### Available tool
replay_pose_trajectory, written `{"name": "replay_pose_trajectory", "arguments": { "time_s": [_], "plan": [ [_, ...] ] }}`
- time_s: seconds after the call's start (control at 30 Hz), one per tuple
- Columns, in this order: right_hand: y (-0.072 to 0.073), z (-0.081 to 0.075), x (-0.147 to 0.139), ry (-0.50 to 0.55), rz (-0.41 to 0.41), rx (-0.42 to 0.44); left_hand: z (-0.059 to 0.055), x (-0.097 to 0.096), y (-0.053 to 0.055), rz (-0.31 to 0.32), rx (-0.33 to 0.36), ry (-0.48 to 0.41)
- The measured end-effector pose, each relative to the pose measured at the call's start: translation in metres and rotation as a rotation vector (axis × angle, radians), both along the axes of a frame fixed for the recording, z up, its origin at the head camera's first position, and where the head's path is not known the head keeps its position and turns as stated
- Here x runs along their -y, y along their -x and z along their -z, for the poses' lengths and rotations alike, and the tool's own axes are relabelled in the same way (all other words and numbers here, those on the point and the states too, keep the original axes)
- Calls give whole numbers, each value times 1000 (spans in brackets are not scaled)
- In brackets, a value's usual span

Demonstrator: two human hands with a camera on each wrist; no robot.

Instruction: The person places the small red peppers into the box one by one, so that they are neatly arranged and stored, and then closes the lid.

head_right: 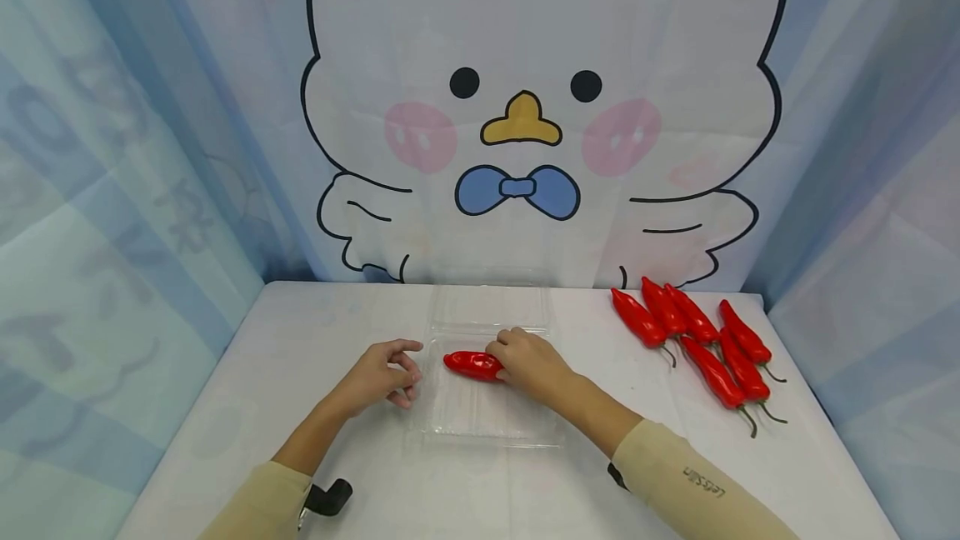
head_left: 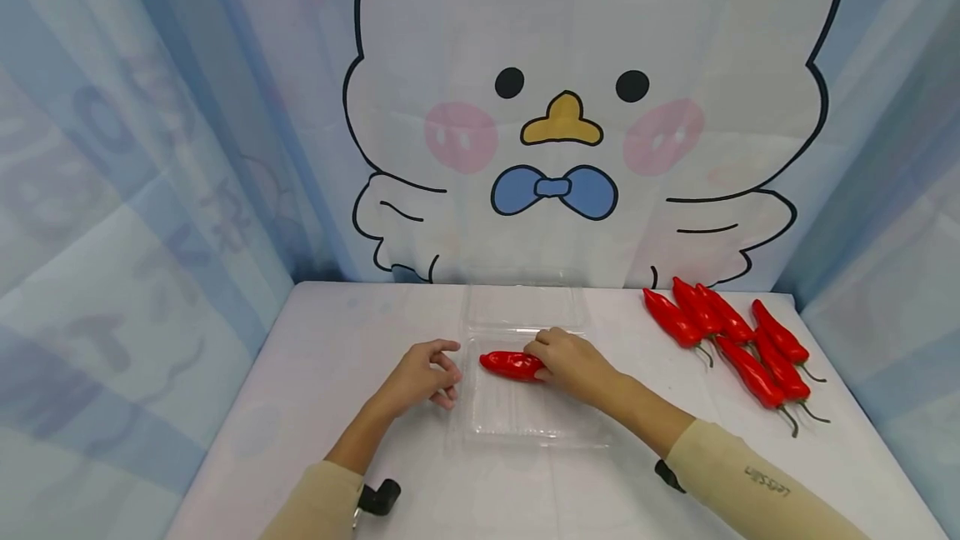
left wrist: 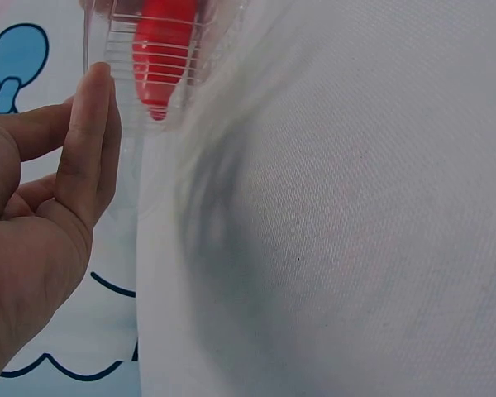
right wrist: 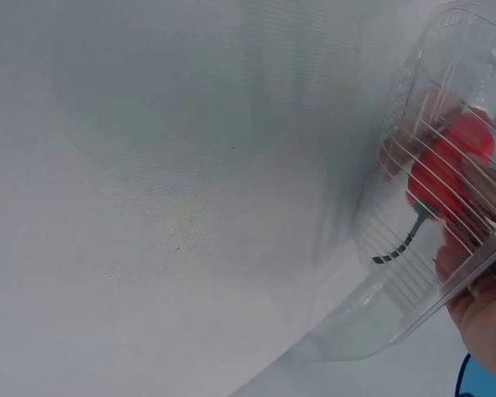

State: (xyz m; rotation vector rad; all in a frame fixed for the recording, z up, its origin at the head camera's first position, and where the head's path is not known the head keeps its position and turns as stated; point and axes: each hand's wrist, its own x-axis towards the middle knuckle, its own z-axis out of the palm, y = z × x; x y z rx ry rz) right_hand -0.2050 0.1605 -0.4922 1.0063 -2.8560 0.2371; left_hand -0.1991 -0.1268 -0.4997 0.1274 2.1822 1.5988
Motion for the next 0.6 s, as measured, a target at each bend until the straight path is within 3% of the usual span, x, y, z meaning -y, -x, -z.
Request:
{"name": "replay_pose_trajectory", "arguments": {
  "time_s": [0.4,0.6],
  "plan": [
    [0,1,-1,23,7,17,0,0,0,8,-5,-1],
    [-1,-4,-7,43,35,69,0,1,-1,9,-9,-11]
  ]
}}
